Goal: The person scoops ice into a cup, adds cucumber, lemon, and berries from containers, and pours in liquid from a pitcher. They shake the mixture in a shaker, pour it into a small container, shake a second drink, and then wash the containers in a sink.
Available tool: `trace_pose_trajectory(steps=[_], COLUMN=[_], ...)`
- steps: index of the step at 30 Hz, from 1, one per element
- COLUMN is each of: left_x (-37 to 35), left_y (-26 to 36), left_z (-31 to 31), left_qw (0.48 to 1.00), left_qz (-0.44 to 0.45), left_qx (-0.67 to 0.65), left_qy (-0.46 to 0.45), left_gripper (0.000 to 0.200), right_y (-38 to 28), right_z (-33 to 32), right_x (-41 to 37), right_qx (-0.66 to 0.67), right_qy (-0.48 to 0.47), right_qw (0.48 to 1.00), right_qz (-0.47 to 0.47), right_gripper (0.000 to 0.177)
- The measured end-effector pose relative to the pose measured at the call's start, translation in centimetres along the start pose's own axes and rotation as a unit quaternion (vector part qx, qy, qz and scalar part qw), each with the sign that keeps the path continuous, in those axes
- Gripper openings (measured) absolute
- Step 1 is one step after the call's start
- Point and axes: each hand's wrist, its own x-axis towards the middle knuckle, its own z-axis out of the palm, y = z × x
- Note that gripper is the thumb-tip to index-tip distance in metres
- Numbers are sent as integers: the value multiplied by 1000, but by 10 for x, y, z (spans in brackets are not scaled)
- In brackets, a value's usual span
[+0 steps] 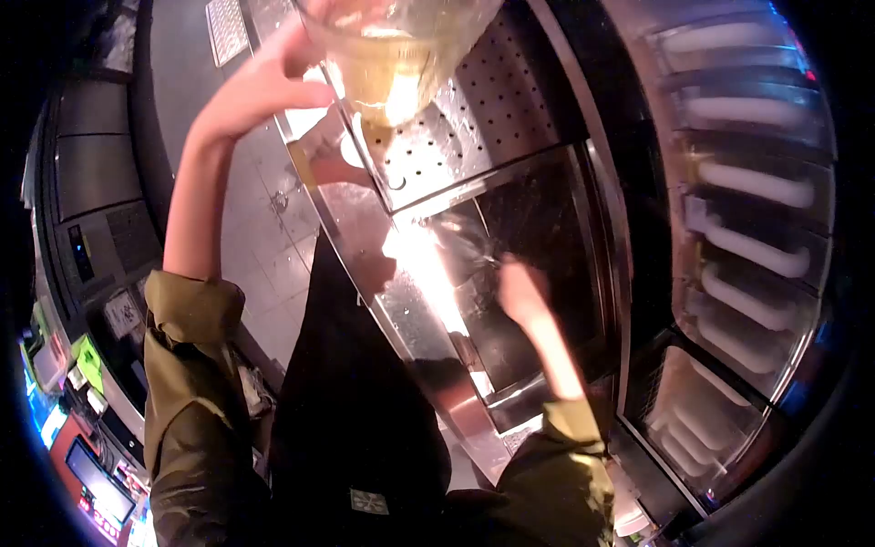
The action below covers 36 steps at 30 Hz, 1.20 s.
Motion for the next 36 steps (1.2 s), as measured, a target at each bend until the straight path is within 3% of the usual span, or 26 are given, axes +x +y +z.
trace_pose_trajectory(steps=[1,3,5,6,8,11,13,17,22,24,28,30,34,36], left_x=[-12,-14,-35,-44,-69,-101,-129,-161,-167,-161,-142,-133,-113,-100], left_y=[1,6,4,4,-6,-17,-25,-32,-40,-34,-20,-13,-2,4], left_z=[-9,1,13,21,25,38,27,26,37,42,52,54,49,47], left_qw=[999,983,953,948,948,944,961,951,942,942,939,943,952,955], left_qz=[-38,7,102,80,55,21,9,-31,-63,-69,-72,-60,-59,-68], left_qx=[30,-32,-101,-71,-129,-91,-62,-30,-72,-88,-109,-119,-123,-102], left_qy=[15,178,266,300,284,317,270,306,323,318,317,306,275,270], left_gripper=[64,61,54,51,47,43,47,43,33,33,30,26,26,28], right_y=[20,63,106,129,178,252,234,188,141,126,130,139,151,136], right_z=[-10,-6,30,59,130,206,202,182,227,236,247,253,273,247], right_x=[-28,-54,-56,-40,7,88,122,135,151,142,133,134,130,102], right_qx=[92,192,301,250,148,13,24,43,115,139,262,358,572,665], right_qy=[47,-17,60,110,212,170,152,95,310,335,189,95,-52,-52], right_qw=[995,975,948,957,956,925,931,936,930,927,942,925,818,745], right_qz=[-5,113,81,101,137,339,330,337,162,100,90,83,31,-19], right_gripper=[15,24,29,27,26,32,37,46,39,35,27,23,16,11])
